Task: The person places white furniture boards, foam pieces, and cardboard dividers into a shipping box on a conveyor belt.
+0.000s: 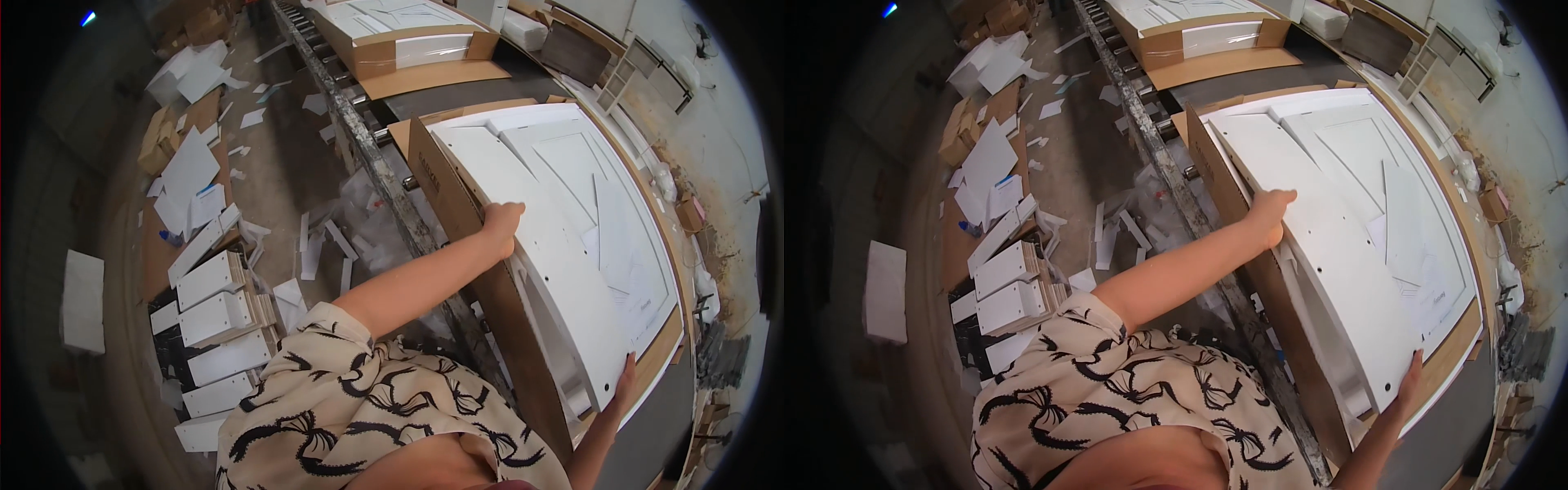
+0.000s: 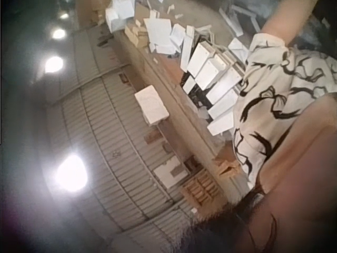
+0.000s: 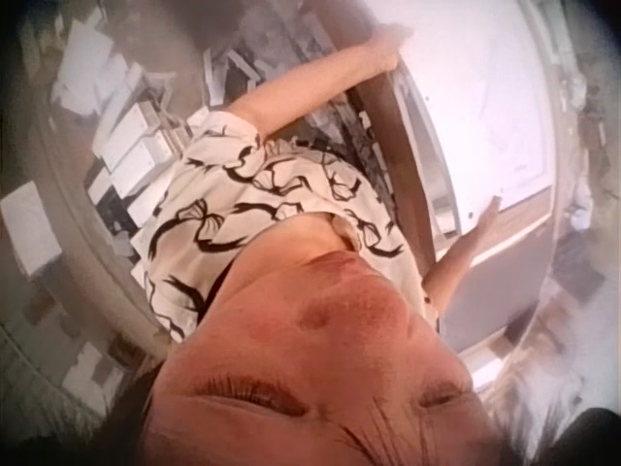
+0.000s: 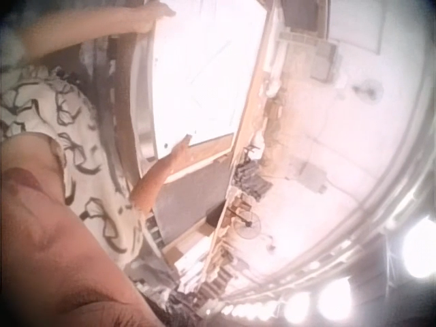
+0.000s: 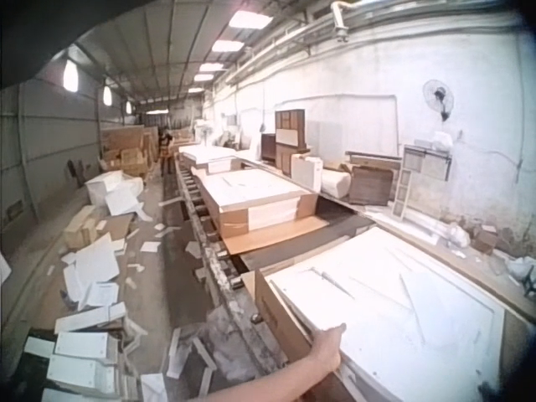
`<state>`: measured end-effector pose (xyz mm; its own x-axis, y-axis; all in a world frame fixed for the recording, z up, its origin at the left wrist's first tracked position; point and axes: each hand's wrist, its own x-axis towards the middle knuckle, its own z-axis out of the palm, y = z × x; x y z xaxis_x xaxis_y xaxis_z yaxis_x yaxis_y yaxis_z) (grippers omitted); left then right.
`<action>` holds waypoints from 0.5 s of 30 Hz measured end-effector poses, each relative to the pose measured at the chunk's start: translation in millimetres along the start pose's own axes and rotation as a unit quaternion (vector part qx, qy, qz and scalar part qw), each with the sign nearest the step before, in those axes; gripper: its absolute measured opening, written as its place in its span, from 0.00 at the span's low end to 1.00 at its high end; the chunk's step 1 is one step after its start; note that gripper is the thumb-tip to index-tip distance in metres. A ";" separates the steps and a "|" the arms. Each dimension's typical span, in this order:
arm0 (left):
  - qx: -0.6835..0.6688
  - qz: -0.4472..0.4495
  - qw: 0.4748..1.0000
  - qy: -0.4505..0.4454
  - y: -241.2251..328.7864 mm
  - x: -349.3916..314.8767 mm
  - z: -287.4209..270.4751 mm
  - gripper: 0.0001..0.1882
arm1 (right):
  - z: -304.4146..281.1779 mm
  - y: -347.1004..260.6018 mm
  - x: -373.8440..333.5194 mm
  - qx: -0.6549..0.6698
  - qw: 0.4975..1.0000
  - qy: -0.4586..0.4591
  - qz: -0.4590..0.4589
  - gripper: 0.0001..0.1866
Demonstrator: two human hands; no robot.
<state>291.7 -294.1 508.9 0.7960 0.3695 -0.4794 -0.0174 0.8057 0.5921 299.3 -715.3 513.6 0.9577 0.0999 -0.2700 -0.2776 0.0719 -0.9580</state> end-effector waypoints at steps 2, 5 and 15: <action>0.059 -0.012 0.998 0.001 13.1 -23.5 2.9 0.31 | 10.8 2.5 -6.0 0.014 1.000 -0.008 0.025 0.28; 0.231 0.053 0.971 -0.026 26.2 -72.0 5.0 0.37 | 23.5 0.9 -19.7 -0.228 0.961 0.136 0.076 0.32; 0.276 0.237 0.929 -0.074 62.2 -159.2 -147.9 0.16 | 45.1 -22.3 -8.6 -0.475 0.867 0.053 0.142 0.34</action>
<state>74.3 -234.4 526.2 0.8532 0.5214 -0.0111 -0.1063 0.1947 0.9751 293.8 -673.1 541.6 0.8768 -0.1160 -0.4667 -0.3633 -0.7955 -0.4850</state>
